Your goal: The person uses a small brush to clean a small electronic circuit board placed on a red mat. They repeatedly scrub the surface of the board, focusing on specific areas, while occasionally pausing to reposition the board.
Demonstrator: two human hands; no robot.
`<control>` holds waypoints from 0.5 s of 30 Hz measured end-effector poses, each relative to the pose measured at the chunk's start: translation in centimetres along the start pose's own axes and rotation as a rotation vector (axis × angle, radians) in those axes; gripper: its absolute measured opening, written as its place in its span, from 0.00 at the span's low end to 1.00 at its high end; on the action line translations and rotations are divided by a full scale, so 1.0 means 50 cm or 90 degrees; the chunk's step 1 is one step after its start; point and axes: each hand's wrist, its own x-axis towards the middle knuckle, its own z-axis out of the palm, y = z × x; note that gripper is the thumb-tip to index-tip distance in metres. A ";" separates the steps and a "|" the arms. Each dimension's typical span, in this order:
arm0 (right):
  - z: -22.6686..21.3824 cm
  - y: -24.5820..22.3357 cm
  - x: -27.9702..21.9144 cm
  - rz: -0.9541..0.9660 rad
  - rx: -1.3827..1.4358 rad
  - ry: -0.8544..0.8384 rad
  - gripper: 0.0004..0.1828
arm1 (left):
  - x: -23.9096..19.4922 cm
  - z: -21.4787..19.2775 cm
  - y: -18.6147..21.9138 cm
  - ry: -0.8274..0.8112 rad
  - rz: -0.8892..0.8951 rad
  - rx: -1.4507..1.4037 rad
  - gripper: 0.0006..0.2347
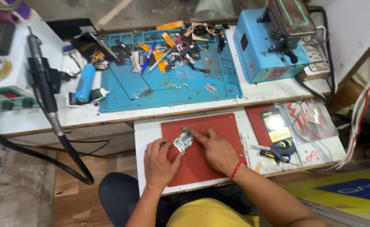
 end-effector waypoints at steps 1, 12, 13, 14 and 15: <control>0.006 -0.006 -0.007 -0.036 0.001 -0.019 0.35 | 0.000 0.001 0.003 0.000 -0.008 0.004 0.19; 0.038 0.007 -0.009 -0.127 0.030 0.068 0.29 | 0.001 0.000 0.005 0.003 -0.007 0.011 0.18; 0.035 0.005 -0.010 -0.099 0.015 0.047 0.30 | 0.002 0.002 0.005 0.001 -0.010 0.011 0.18; 0.034 0.000 -0.011 -0.071 0.000 0.026 0.32 | 0.000 0.002 0.007 0.000 -0.012 0.012 0.18; 0.033 -0.006 -0.010 -0.045 -0.011 0.004 0.33 | 0.001 0.000 0.007 -0.002 -0.015 0.017 0.18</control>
